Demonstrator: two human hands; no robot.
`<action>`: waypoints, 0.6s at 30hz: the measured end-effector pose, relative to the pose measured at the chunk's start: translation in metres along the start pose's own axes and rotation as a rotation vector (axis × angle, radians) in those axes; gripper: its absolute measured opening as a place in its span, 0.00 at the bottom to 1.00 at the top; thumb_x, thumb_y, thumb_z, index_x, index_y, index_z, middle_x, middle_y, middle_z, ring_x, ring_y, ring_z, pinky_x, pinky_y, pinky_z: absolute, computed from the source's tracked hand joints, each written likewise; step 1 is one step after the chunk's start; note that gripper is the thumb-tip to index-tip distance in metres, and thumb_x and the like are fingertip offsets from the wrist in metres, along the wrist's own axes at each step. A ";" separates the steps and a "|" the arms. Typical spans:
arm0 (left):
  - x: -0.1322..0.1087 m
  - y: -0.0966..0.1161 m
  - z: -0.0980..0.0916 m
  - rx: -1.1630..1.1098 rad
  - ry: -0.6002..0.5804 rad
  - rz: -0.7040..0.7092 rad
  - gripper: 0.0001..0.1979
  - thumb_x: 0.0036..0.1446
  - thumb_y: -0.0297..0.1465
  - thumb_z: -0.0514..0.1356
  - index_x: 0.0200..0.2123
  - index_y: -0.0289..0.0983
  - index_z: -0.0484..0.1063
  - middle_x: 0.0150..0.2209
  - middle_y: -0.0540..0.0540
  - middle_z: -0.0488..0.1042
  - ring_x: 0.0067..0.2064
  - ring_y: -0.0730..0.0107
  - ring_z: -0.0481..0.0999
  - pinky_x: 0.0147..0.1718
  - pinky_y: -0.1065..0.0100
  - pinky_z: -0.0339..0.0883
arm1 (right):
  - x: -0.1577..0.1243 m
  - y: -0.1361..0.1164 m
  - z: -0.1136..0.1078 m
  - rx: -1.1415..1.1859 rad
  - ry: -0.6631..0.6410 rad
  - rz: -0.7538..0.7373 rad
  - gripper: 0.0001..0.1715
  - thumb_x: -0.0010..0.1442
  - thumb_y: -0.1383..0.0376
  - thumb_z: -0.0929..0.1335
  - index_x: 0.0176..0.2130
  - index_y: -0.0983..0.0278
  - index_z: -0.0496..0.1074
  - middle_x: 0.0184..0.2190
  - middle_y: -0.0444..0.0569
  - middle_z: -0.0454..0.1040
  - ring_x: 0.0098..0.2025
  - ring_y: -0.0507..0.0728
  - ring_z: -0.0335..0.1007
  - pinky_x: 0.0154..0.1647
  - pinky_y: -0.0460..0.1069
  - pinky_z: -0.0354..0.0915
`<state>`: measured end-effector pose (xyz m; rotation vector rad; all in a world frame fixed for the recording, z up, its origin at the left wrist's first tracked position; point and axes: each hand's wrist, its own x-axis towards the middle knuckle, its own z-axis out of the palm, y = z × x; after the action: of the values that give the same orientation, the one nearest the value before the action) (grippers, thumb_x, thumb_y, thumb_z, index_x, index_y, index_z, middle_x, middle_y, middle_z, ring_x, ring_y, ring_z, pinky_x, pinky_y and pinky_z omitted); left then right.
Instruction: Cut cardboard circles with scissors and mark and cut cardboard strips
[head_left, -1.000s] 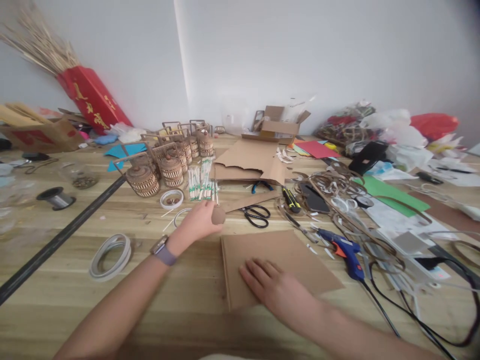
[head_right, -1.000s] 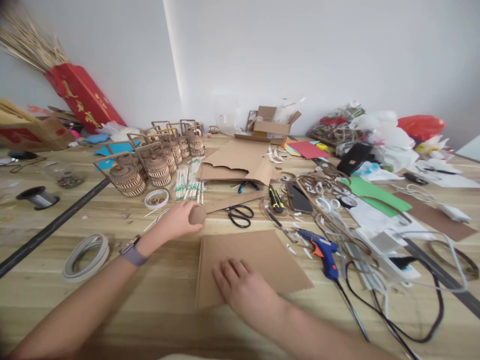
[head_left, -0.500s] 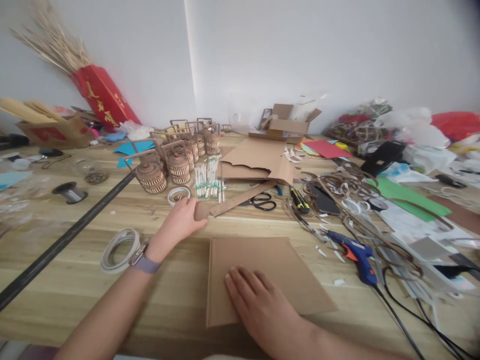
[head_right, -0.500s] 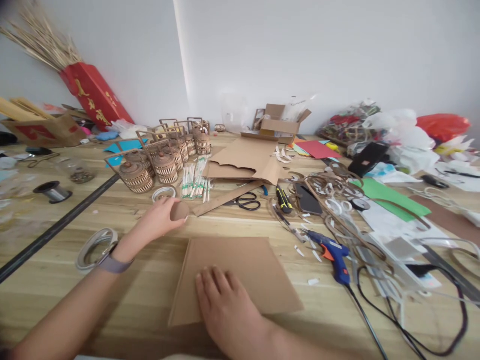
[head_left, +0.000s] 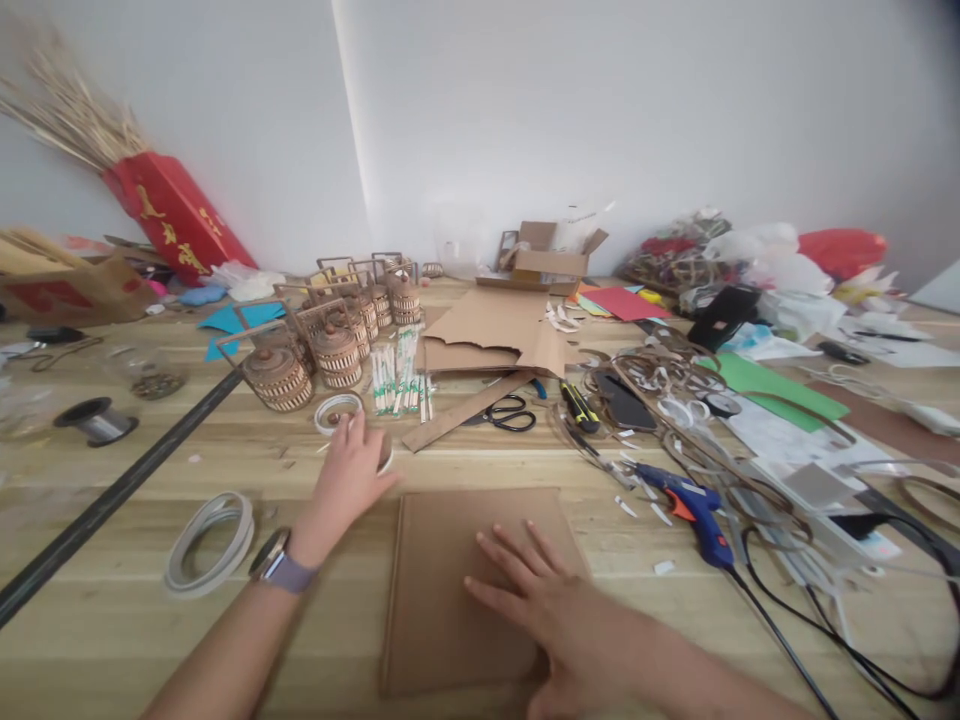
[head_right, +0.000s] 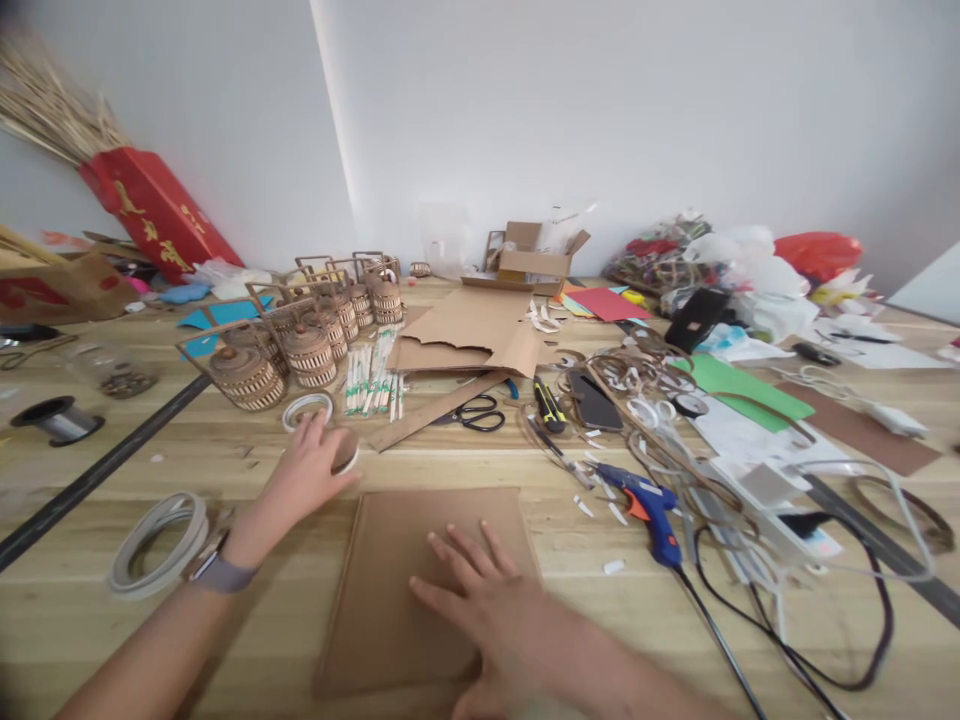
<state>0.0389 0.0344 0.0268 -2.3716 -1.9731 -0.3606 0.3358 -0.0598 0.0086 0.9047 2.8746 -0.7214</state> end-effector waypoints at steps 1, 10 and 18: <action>-0.007 0.006 0.001 -0.011 -0.046 0.041 0.23 0.55 0.37 0.67 0.52 0.32 0.73 0.68 0.26 0.60 0.71 0.31 0.52 0.67 0.41 0.52 | -0.003 0.007 -0.001 0.008 -0.034 0.011 0.57 0.55 0.47 0.75 0.73 0.56 0.52 0.73 0.69 0.43 0.73 0.81 0.36 0.64 0.83 0.39; -0.061 0.064 0.004 -0.131 -0.791 0.298 0.58 0.43 0.47 0.75 0.72 0.43 0.51 0.74 0.33 0.33 0.73 0.35 0.31 0.68 0.33 0.36 | 0.028 0.050 -0.027 -0.040 0.027 -0.091 0.49 0.56 0.47 0.75 0.69 0.59 0.62 0.69 0.64 0.60 0.71 0.71 0.54 0.68 0.68 0.54; -0.048 0.063 0.014 -0.111 -0.825 0.276 0.55 0.45 0.52 0.71 0.72 0.48 0.51 0.74 0.34 0.35 0.73 0.32 0.34 0.66 0.30 0.38 | 0.122 0.143 -0.110 -0.323 0.275 0.173 0.25 0.65 0.72 0.67 0.61 0.73 0.70 0.61 0.69 0.70 0.60 0.67 0.67 0.60 0.63 0.63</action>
<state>0.0945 -0.0215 0.0112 -3.1351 -1.8055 0.6401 0.3243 0.1569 0.0255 1.2636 2.9590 -0.1169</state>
